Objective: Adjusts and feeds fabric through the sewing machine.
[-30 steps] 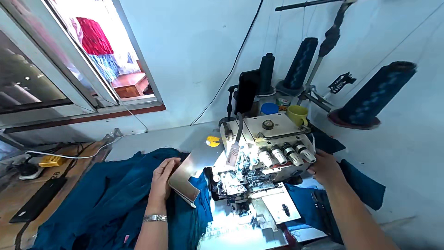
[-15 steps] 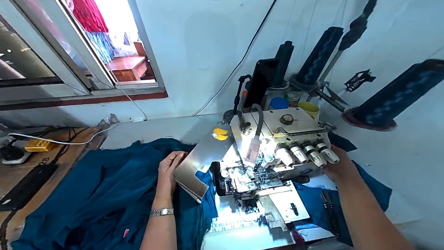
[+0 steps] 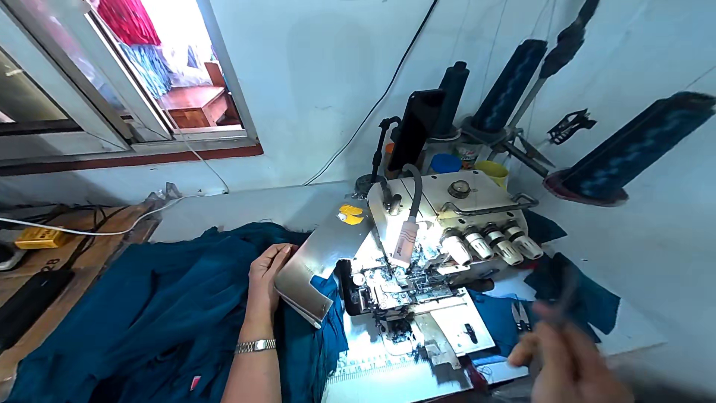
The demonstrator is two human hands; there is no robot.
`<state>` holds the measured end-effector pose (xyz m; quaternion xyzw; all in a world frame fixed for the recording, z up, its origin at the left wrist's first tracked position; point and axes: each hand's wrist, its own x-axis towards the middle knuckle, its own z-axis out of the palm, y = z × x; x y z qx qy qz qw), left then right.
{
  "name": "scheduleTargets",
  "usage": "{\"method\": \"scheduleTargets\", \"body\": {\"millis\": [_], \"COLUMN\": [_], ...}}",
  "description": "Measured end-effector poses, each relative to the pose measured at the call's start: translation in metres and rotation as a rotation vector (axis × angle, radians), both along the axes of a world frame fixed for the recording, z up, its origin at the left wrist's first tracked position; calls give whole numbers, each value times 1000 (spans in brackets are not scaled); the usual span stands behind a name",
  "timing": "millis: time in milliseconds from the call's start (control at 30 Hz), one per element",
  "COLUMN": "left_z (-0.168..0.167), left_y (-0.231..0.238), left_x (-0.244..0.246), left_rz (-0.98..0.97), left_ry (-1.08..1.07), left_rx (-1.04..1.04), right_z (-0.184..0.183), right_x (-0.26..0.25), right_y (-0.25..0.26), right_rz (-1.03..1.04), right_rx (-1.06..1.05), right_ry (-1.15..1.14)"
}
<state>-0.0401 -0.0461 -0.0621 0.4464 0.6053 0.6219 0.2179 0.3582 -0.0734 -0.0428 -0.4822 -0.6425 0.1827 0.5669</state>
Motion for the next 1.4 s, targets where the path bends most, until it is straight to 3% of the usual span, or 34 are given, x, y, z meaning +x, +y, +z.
{"method": "scheduleTargets", "body": {"millis": [133, 433, 767, 1033, 1400], "left_z": [1, -3, -2, -2, -1], "left_y": [-1, -2, -1, -1, 0], "left_x": [1, 1, 4, 4, 4], "left_rz": [3, 19, 18, 22, 21], "left_ry": [3, 19, 9, -10, -14], "left_rx": [7, 33, 48, 52, 41], "right_z": [1, 18, 37, 40, 23], "right_x": [-42, -96, -122, -129, -119], "right_y": [-34, -11, -13, -12, -3], "right_rz": [157, -187, -321, -338, -262], "right_rx": [45, 173, 109, 84, 134], "right_ry": [-200, -578, -879, -905, -718]}}
